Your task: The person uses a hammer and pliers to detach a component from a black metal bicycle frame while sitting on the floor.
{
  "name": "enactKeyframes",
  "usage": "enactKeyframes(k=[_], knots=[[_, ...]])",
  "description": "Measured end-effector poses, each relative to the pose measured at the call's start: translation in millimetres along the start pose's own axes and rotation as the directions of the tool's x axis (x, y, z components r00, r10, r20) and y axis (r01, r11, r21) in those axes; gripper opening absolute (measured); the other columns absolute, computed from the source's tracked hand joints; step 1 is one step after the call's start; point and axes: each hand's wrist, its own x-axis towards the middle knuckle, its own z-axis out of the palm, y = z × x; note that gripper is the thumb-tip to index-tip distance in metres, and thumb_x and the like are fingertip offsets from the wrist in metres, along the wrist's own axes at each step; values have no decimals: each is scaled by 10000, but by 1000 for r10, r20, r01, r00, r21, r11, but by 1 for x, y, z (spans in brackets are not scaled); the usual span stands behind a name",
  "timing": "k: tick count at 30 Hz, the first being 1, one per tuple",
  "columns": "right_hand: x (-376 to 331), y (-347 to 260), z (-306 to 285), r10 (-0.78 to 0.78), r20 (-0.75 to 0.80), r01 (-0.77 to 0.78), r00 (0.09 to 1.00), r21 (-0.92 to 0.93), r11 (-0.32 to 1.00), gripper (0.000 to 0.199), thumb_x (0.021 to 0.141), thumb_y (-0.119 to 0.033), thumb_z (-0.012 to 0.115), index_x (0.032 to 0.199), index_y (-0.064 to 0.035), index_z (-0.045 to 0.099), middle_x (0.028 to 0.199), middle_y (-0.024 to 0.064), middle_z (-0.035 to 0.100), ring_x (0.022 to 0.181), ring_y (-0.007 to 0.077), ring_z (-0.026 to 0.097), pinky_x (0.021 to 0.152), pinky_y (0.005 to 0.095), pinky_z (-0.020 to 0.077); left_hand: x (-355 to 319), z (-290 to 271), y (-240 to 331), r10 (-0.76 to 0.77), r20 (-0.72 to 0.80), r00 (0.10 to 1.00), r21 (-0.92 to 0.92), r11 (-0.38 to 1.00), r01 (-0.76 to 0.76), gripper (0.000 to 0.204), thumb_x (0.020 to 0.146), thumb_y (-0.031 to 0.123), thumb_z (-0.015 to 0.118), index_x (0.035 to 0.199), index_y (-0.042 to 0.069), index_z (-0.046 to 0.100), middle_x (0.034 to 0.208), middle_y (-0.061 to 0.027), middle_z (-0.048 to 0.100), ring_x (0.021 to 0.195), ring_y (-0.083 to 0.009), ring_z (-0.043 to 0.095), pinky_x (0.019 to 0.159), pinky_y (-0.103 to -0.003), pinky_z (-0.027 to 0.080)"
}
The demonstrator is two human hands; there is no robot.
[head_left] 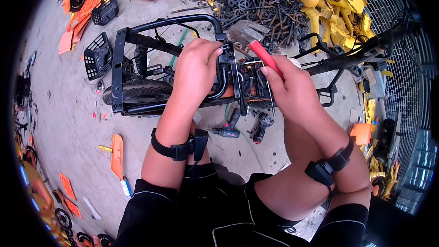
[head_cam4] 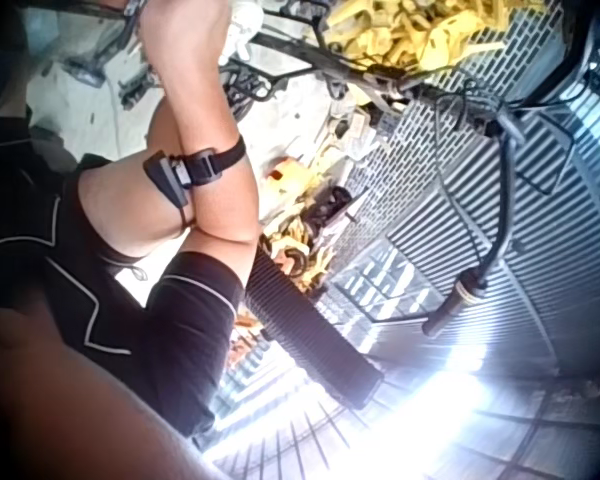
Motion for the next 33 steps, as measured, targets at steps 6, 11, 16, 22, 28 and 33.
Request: enactKeyframes(k=[6, 11, 16, 22, 28, 33], knots=[[1, 3, 0, 4, 57, -4, 998, 6, 1000, 203, 996, -215, 581, 1097, -38, 586, 687, 159, 644, 615, 326, 673, 578, 418, 503, 0, 2, -2, 29, -15, 999, 9, 1000, -29, 129, 873, 67, 673, 970, -1, 723, 897, -171, 668, 860, -371, 641, 764, -430, 510], [1, -9, -4, 2, -13, -2, 1000, 55, 998, 205, 993, -214, 589, 1098, -38, 597, 696, 157, 647, 613, 318, 673, 579, 403, 505, 0, 1, -2, 37, -14, 999, 33, 999, -36, 141, 881, 68, 679, 1002, 14, 727, 908, -153, 676, 824, -328, 654, 737, -382, 515], [3, -4, -7, 28, 36, -29, 999, 29, 999, 214, 995, -221, 595, 1110, -41, 604, 699, 145, 641, 627, 281, 674, 580, 375, 501, 1, 0, 0, 24, -22, 999, 67, 997, -23, 146, 881, 74, 688, 1012, 24, 730, 911, -140, 682, 800, -306, 662, 719, -360, 518], [2, -7, -11, 2, -53, 5, 999, 130, 991, 232, 1001, -228, 585, 1112, -24, 597, 702, 150, 625, 621, 304, 636, 586, 378, 485, 1, 1, -2, 57, -40, 998, 92, 994, -53, 147, 876, 78, 694, 1009, 28, 733, 912, -141, 683, 807, -313, 662, 724, -367, 520], [-2, 2, -6, -5, 10, 5, 1000, 41, 999, 207, 1007, -219, 571, 1082, -26, 580, 706, 167, 623, 649, 315, 655, 584, 391, 485, 0, 1, -3, 64, -26, 998, 117, 991, -60, 146, 879, 76, 688, 1010, 28, 733, 912, -145, 680, 815, -322, 663, 728, -371, 520], [0, -3, -4, 16, 29, -17, 999, 27, 999, 202, 1006, -218, 574, 1091, -35, 574, 694, 161, 625, 602, 295, 660, 568, 396, 490, 0, 2, -2, 60, -31, 998, 110, 992, -56, 148, 883, 72, 682, 1015, 25, 729, 915, -148, 678, 814, -327, 662, 727, -371, 518]])
